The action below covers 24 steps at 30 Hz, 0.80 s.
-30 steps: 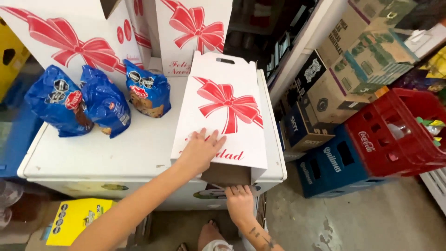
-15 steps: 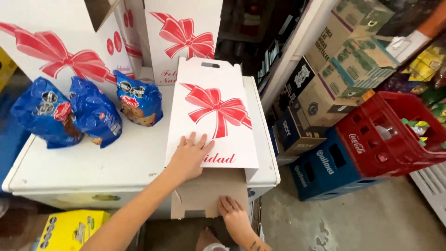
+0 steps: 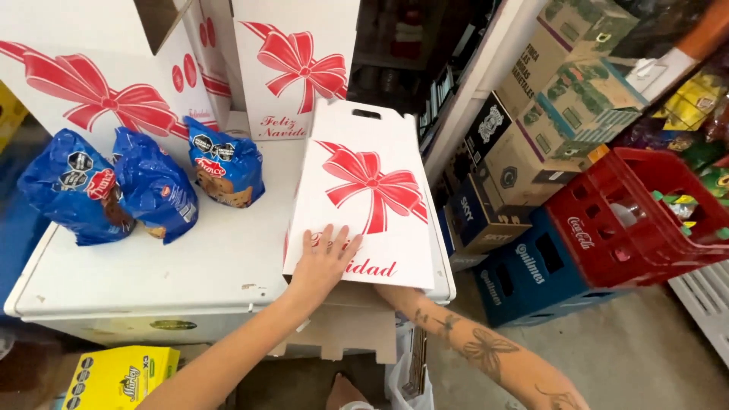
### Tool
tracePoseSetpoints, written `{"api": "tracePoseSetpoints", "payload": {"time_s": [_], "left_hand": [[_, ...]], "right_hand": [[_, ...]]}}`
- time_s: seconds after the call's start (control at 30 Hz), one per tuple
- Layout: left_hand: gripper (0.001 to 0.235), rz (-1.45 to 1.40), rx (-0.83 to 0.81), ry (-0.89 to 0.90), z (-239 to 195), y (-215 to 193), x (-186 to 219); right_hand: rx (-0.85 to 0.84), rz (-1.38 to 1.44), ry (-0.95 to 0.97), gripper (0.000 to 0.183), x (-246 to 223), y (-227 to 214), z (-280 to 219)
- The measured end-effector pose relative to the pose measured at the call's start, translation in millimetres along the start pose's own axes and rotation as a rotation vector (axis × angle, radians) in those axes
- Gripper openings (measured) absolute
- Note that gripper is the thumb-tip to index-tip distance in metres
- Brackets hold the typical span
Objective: The person assembles a white cardboard gift box with a red bow and 'Feliz Navidad' text. They fold the side flaps, tuck the top flaps, and secure the bottom tabs to form the box on a white surface.
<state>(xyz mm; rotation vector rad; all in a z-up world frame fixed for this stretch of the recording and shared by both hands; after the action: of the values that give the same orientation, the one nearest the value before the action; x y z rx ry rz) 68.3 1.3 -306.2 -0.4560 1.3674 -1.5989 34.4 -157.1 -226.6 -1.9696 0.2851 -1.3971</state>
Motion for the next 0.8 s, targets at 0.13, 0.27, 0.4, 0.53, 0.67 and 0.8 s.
{"api": "tracePoseSetpoints", "payload": {"time_s": [0.13,0.27,0.4,0.53,0.67,0.8], "left_hand": [[0.054,-0.022,0.032,-0.008,5,10,20],[0.050,-0.012,0.064,0.035,15,12,21],[0.046,0.002,0.123,0.065,14,1,26],[0.043,0.024,0.154,0.024,20,1,23],[0.040,-0.028,0.168,0.008,28,-17,14],[0.042,-0.113,0.052,-0.021,49,-45,6]], "right_hand": [[0.036,0.010,-0.051,0.011,-2,11,0],[0.061,0.025,-0.065,0.008,5,28,-1],[0.077,0.058,-0.079,0.007,7,46,-5],[0.099,0.079,-0.094,0.011,10,61,-4],[0.142,0.083,-0.132,0.015,14,64,-3],[0.175,0.099,-0.161,0.021,13,69,-3]]}}
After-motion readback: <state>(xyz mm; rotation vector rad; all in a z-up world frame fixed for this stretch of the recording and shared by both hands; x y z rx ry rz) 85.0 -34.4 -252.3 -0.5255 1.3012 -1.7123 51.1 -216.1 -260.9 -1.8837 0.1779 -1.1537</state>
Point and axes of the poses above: each hand's wrist, its own z-axis towards the middle knuckle, its own y-axis out of the palm, x = y × z, the point moved 1 cm from there along z, towards the middle knuckle, and after that the axes turned 13 degrees about -x, right-handed, at the moved point
